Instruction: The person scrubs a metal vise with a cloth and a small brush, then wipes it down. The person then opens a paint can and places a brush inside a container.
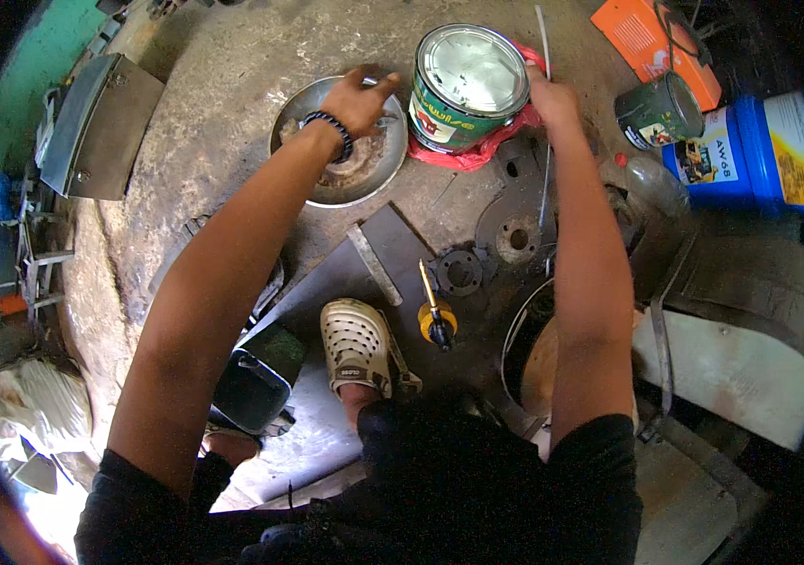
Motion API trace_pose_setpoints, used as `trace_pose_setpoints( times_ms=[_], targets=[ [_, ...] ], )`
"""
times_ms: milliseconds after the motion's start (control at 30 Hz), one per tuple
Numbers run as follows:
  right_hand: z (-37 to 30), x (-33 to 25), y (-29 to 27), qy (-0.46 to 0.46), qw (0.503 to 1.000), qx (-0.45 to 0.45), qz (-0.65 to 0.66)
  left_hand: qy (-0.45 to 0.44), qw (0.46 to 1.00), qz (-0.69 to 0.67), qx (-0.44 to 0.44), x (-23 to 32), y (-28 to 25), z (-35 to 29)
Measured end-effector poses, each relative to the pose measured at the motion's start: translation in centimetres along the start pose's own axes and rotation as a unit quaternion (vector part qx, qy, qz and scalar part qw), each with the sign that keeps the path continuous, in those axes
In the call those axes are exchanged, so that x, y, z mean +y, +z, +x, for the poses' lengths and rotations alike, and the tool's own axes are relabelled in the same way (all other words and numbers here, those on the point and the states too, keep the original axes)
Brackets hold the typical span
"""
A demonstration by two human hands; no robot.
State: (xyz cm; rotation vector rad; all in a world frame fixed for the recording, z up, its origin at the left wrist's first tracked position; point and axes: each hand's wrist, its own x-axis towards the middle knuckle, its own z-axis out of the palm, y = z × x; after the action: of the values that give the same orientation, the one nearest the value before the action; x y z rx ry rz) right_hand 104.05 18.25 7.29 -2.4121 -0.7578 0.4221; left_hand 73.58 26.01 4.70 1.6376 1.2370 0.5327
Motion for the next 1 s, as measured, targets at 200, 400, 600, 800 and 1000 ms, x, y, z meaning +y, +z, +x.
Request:
trace_pose_setpoints(
  times_ms=[200,400,600,800,1000],
  targets=[
    [0.2,-0.9,2.3,-0.054,0.997,-0.052,-0.001,-0.109,0.983,-0.117,-0.093,4.5,4.8,0.8],
    [-4.0,0.1,0.6,-0.143,0.988,-0.056,0.033,-0.041,0.984,-0.166,-0.059,4.5,3.5,-3.3],
    [-7.2,0.1,0.6,-0.047,0.981,-0.047,0.181,0.008,0.981,-0.181,-0.066,2.0,5.1,-5.5],
    [-6.7,-0.2,0.8,-0.064,0.988,-0.088,0.11,0.06,0.957,-0.283,0.013,1.5,7.6,-8.2],
    [-7.2,-2.0,-3.0,-0.188,0.978,-0.072,0.05,0.046,0.965,-0.253,0.049,4.6,5.3,-12.3]
  ],
)
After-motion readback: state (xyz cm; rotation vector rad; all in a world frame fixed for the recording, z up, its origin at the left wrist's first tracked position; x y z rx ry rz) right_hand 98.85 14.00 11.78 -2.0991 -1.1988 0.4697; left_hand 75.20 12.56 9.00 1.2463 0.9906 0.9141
